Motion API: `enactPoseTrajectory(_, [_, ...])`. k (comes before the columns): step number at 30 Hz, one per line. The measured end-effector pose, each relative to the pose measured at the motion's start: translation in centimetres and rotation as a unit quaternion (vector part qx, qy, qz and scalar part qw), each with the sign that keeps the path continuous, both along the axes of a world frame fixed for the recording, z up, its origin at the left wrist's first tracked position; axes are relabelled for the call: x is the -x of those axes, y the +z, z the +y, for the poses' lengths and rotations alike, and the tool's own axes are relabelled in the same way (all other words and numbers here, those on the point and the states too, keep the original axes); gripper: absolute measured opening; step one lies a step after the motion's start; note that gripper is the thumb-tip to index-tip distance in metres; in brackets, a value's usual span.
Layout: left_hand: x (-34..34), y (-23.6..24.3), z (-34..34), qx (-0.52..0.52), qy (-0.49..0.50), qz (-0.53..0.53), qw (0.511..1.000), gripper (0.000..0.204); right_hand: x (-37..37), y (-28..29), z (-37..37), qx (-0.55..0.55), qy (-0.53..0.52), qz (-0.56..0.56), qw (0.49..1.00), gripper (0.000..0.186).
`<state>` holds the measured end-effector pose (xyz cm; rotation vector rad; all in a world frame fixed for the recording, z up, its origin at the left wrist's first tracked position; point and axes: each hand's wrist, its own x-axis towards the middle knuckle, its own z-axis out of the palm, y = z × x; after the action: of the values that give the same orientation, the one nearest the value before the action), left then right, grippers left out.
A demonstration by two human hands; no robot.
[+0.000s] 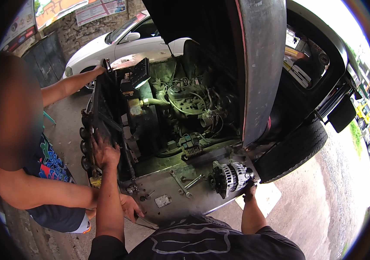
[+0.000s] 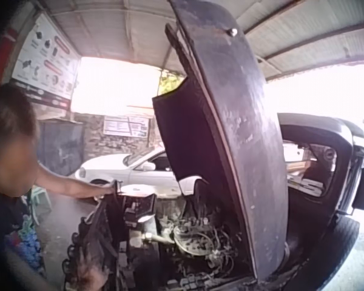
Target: The person removes an alternator from a car engine bay, then repeatedly attempts to install it by aligning and tightening bolts. The alternator is handled multiple times, removed, and repositioned, but the final secured state is not shown.
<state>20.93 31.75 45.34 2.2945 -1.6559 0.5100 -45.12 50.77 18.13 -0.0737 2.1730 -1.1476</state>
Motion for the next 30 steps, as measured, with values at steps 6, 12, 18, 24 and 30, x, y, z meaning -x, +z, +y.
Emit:
enactPoseTrajectory(6, [-0.1,-0.1,0.0,0.001,-0.004,0.003,1.0,0.053,0.3,-0.4,0.0,0.02,0.0,0.012,1.0,0.092])
enactPoseTrajectory(12, [-0.1,-0.1,0.1,0.008,-0.011,0.01,1.0,0.053,-0.6,1.4,0.0,-0.003,0.016,-0.021,1.0,0.078])
enactPoseTrajectory(18, [-0.1,-0.1,0.2,0.02,-0.014,0.015,1.0,0.054,0.1,0.5,0.1,-0.006,0.026,-0.02,0.999,0.08])
enactPoseTrajectory(24, [-0.3,0.0,0.3,0.028,-0.027,0.021,0.999,0.053,3.3,5.7,3.9,-0.127,0.184,-0.08,0.971,0.063])
enactPoseTrajectory(30, [1.3,1.2,1.2,0.068,-0.036,0.071,0.994,0.048,-3.5,26.1,4.1,-0.168,0.494,-0.013,0.853,0.041])
